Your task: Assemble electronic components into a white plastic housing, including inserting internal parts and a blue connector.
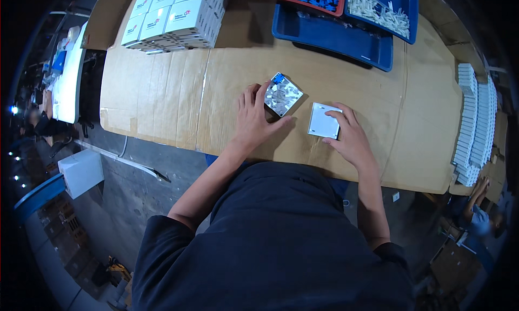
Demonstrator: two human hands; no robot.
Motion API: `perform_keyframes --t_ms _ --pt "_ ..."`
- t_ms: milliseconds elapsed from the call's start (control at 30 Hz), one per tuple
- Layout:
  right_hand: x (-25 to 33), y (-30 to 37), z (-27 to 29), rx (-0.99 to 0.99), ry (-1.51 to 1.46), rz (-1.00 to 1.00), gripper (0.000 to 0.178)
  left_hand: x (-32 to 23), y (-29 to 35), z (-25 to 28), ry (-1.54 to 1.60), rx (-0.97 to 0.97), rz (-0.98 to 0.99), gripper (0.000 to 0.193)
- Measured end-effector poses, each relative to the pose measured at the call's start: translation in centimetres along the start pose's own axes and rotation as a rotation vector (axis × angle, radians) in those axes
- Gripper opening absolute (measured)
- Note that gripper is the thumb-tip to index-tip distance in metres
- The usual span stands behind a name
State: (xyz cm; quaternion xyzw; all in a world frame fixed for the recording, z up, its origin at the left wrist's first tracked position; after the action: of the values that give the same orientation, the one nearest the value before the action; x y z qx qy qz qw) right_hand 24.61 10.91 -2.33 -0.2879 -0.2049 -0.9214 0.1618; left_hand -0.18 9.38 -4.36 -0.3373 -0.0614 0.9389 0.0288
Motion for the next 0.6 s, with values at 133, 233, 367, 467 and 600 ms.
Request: perform_keyframes --t_ms 133,233,367,467,600 --pt "-0.6 0.7 0.1 -0.071 -0.043 -0.018 0.046 0.1 -0.5 -0.3 0.032 -0.042 -0.004 0.095" --pt "-0.3 1.0 2.0 -0.239 -0.144 0.135 0.028 -0.3 -0.6 0.7 0.269 -0.071 0.016 0.094" --pt "-3.8 -0.7 1.8 -0.179 -0.472 -0.187 0.02 1.0 -0.2 0.2 0.914 -0.142 0.095 0.1" --pt "-4.0 -1.6 2.5 -0.283 -0.349 -0.153 0.022 0.8 -0.5 0.3 1.22 -0.13 0.232 0.101" --pt "-0.9 -1.6 3.3 -0.503 0.028 0.073 0.038 1.4 -0.2 -0.6 1.69 -0.128 0.437 0.071"
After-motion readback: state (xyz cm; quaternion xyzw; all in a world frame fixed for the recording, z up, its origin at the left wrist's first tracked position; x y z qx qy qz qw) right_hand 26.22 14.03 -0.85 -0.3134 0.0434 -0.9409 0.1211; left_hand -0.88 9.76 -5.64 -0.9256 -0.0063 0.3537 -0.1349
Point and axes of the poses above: each hand's wrist, its own y-axis away from the middle knuckle, its own z-axis out of the back of the hand, x = y × z, the point moved 9 cm from there along -y, towards the middle knuckle, and after that the axes turned 2 degrees about y, right-handed, at the moved point
